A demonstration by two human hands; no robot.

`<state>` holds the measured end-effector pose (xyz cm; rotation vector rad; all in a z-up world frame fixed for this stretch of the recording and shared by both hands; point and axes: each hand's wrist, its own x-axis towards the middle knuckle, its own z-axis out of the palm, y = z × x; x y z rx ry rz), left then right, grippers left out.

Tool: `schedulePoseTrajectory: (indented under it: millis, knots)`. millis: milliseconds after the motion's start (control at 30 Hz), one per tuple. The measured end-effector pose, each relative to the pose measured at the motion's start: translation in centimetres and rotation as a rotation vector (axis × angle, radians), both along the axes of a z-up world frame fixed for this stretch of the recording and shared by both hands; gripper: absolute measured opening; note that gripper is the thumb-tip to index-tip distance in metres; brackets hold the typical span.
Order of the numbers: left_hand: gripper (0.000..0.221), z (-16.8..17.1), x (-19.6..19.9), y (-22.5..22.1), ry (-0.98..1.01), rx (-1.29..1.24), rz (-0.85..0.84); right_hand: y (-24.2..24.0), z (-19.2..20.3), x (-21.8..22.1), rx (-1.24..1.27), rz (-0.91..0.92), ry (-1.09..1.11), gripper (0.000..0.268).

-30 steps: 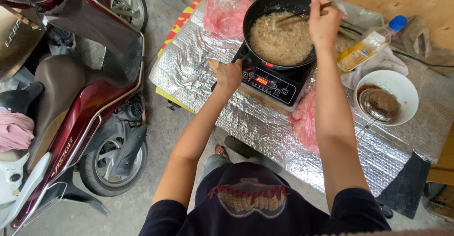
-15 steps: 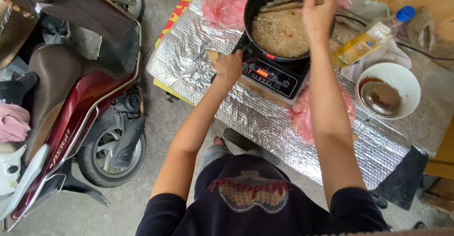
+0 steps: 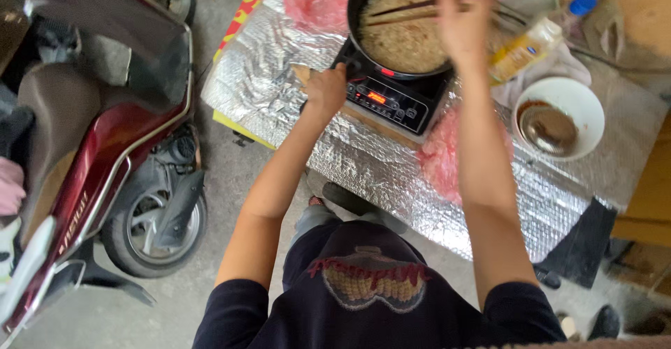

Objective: The person stirs rice in a pan on an induction cooktop using chopsticks. The person holds the pan handle with the left hand and continuously stirs the contents with the right hand.

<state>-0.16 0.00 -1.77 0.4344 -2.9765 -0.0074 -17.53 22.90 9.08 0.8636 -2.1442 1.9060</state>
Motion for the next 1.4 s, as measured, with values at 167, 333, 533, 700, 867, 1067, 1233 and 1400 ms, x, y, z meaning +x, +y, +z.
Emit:
schedulePoseTrajectory:
  millis: [167,333,533,700,867,1067,1233,1400]
  knots:
    - [0.026,0.5,0.2,-0.3,-0.073,0.066,0.014,-1.7,-0.4,2.5,0.198,-0.1,0.183,0.024]
    - [0.022,1.1,0.4,-0.4,-0.097,0.049,-0.011,-1.1,-0.3,3.3,0.134,-0.12,0.234,0.03]
    - [0.022,1.7,0.5,-0.8,-0.085,0.044,-0.024,-0.7,-1.3,4.6,0.124,-0.1,0.242,0.025]
    - [0.026,2.5,0.9,-1.3,-0.09,0.036,-0.032,-0.1,-2.5,4.8,0.092,-0.019,0.38,0.023]
    - [0.024,2.9,0.6,-1.4,-0.12,-0.015,-0.025,-0.7,-3.4,4.2,0.138,-0.092,0.214,0.026]
    - [0.024,3.0,0.5,-1.4,-0.15,-0.009,-0.006,-1.4,-3.0,4.0,0.032,-0.119,0.283,0.023]
    - [0.024,2.9,0.6,-1.5,-0.142,0.007,-0.017,-0.6,-1.8,4.8,0.065,-0.073,0.137,0.023]
    - [0.026,2.4,0.8,-1.5,-0.094,-0.019,-0.053,0.4,-1.9,4.6,0.114,-0.078,0.148,0.03]
